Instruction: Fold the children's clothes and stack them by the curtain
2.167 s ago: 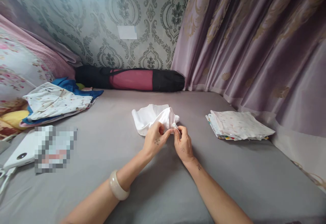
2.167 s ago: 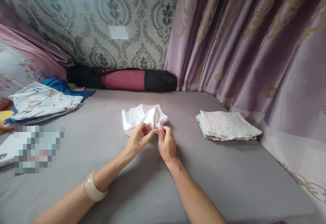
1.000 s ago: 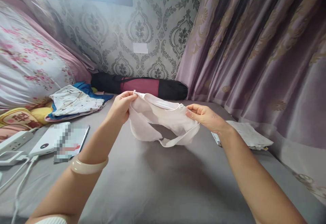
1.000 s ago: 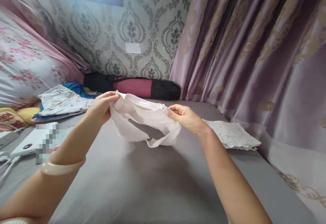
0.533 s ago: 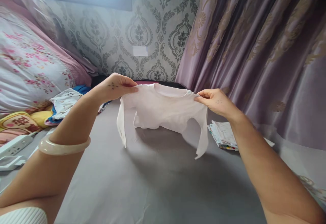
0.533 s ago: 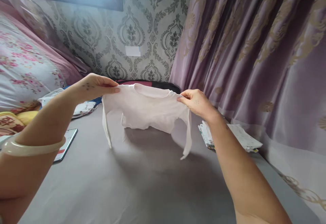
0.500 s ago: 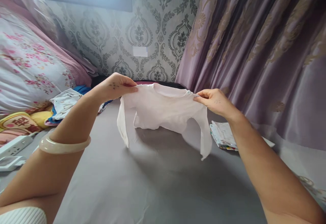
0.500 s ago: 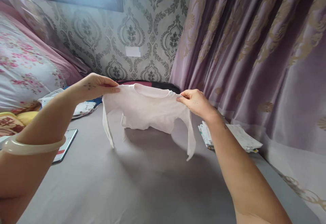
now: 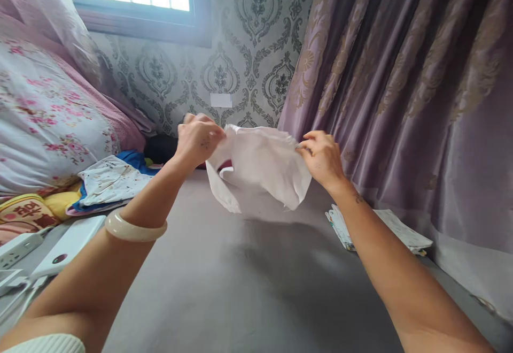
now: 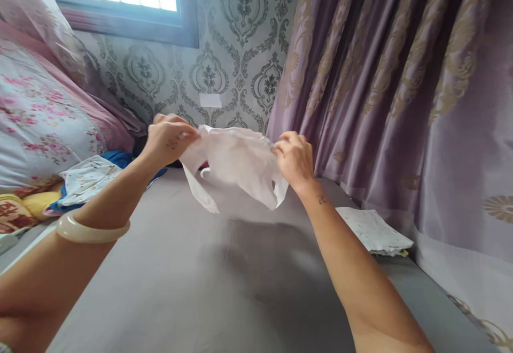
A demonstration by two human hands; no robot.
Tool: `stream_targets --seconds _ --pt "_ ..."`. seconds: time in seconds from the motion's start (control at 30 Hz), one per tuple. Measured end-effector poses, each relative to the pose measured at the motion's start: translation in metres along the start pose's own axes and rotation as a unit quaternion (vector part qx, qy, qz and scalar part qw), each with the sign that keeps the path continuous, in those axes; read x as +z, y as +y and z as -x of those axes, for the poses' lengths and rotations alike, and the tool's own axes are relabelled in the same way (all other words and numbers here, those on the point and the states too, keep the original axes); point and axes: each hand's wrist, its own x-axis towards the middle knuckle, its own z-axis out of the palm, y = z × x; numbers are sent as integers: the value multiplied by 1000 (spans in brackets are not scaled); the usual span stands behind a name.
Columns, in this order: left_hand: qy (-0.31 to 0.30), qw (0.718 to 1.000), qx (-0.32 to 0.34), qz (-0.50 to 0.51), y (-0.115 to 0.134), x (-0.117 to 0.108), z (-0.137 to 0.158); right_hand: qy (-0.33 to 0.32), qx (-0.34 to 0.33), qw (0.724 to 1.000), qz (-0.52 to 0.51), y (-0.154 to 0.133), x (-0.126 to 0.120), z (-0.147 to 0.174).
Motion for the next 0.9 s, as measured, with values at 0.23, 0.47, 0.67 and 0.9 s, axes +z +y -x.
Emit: stream_targets --seconds 0.23,0.47,0.67,0.9 --pt "19 1000 -19 3 0 17 -5 18 -2 999 37 3 2 -9" --pt "69 994 -84 -1 3 15 -7 64 65 996 16 6 8 -6" --pt "-98 953 -124 259 3 -14 -3 -173 137 921 -320 -5 -25 -5" --pt "-106 939 -130 301 4 -10 2 -169 180 899 -362 -9 -26 -6"
